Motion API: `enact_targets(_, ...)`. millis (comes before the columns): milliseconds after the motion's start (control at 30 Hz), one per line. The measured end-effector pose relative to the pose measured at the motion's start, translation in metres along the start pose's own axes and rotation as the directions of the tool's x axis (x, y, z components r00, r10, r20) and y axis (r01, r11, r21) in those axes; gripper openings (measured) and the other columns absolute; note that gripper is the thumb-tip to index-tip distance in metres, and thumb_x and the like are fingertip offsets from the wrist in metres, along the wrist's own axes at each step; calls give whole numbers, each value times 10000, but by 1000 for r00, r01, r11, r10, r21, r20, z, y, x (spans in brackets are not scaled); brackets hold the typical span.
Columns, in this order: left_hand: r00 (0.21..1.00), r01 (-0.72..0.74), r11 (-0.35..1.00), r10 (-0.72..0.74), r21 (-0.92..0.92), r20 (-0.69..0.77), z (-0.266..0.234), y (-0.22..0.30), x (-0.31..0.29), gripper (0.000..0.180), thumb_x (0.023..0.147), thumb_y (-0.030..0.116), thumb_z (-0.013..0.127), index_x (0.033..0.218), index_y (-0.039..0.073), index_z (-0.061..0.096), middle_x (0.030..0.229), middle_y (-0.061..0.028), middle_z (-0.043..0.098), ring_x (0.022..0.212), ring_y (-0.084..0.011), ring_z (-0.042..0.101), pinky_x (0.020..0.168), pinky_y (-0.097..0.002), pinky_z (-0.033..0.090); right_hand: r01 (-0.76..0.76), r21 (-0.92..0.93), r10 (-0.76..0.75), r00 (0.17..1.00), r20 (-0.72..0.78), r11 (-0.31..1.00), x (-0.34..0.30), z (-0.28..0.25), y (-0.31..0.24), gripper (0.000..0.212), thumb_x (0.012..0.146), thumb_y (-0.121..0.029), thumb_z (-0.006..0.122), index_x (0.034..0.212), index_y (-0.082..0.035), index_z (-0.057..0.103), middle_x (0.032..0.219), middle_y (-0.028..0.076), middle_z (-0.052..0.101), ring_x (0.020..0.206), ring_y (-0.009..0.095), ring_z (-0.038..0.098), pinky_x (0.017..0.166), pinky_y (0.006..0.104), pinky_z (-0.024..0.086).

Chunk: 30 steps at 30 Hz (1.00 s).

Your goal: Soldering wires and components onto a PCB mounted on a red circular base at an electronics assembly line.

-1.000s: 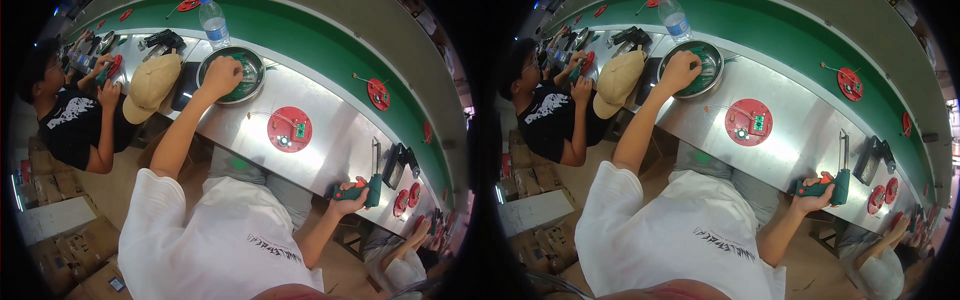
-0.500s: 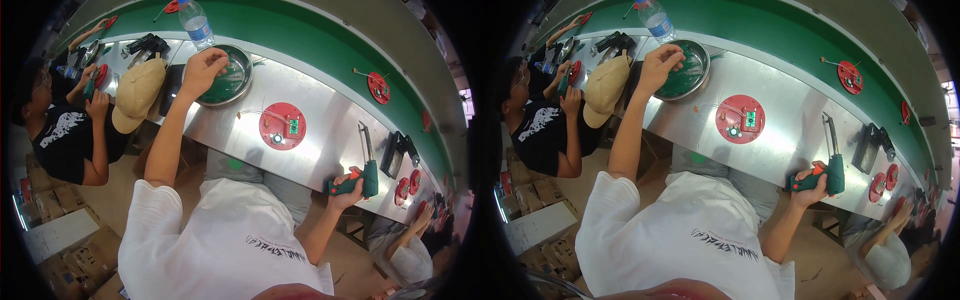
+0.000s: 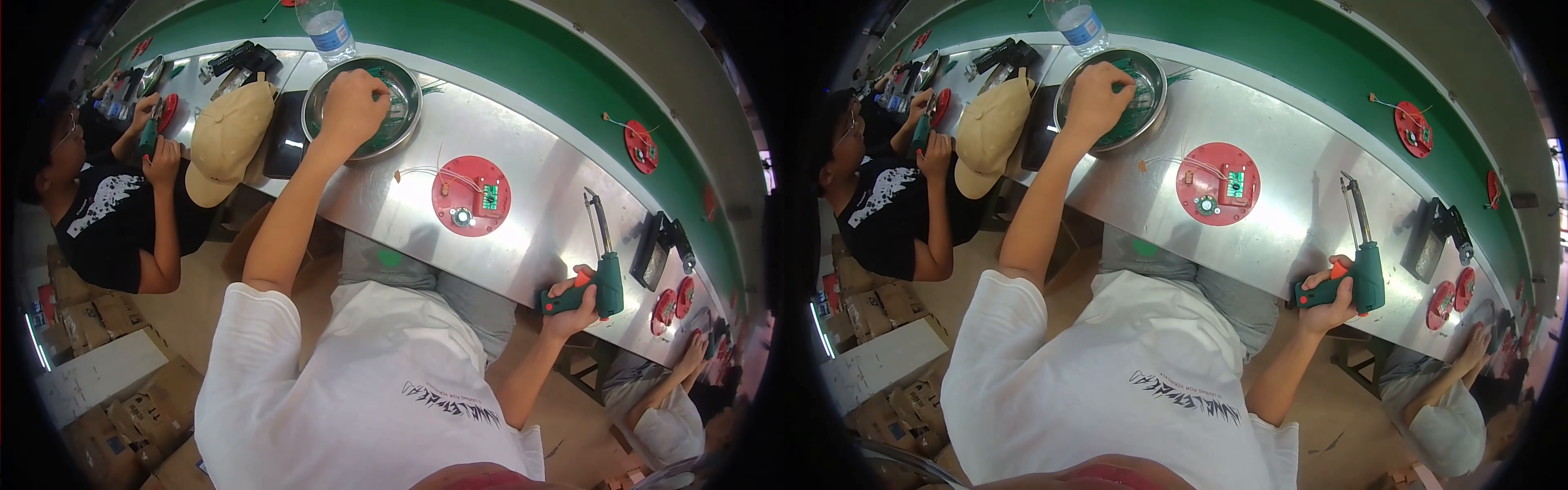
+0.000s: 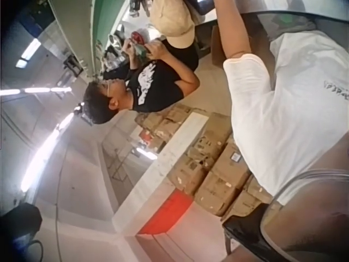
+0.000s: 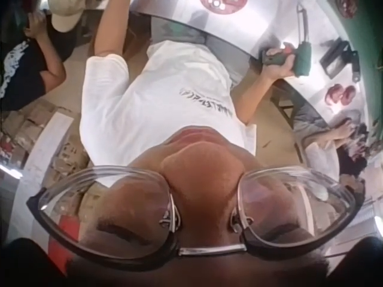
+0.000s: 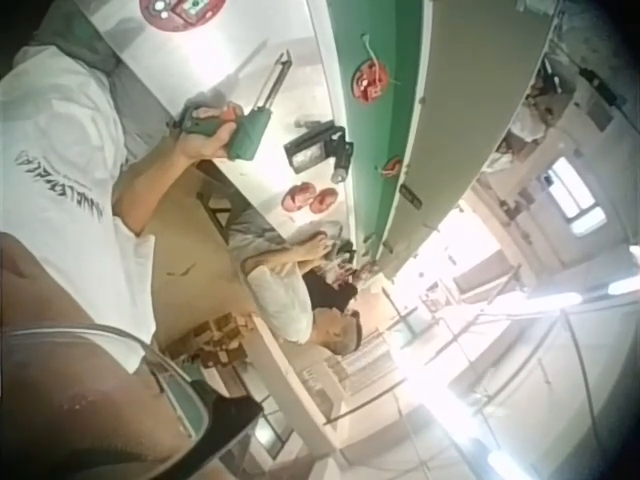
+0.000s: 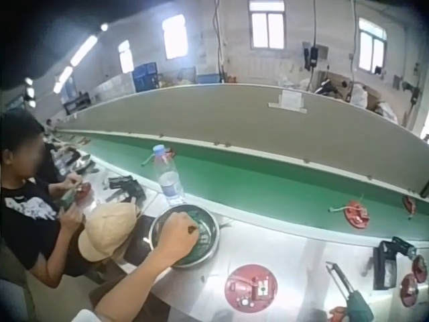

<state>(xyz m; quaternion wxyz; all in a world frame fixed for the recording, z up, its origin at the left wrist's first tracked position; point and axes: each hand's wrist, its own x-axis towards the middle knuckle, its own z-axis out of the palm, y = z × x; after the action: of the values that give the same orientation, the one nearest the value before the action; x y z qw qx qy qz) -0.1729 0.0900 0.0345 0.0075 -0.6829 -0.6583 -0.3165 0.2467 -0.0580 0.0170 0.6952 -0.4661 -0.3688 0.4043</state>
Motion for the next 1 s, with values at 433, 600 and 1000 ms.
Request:
enact_targets(433, 993, -62, 986, 46, 155, 105, 15, 5, 3, 124, 817, 90, 633, 838, -16, 695, 908, -204, 671, 885, -386, 618, 807, -504, 504, -9, 14, 9, 1000, 10, 1000, -5, -8, 3, 404, 960, -256, 529, 1190, 74, 510, 1008, 184, 619, 493, 173, 559, 439, 304, 462)
enact_targets(600, 856, -464, 863, 378, -201, -354, -24, 74, -21, 128, 837, 18, 643, 962, 2, 618, 891, -171, 654, 821, -345, 635, 722, -434, 511, 77, -152, -34, 963, 268, 985, -25, -10, -4, 478, 925, -225, 604, 1273, 93, 521, 1091, 189, 628, 584, 168, 592, 494, 298, 482)
enact_targets(1000, 996, -83, 864, 56, -496, -69, 42, 140, -115, 98, 809, 24, 672, 900, 15, 635, 829, -124, 628, 716, -314, 625, 633, -403, 506, 93, -340, 113, 834, 540, 936, -37, 1, -5, 382, 870, -6, 592, 1244, 72, 602, 1042, 164, 686, 629, 167, 614, 534, 271, 450)
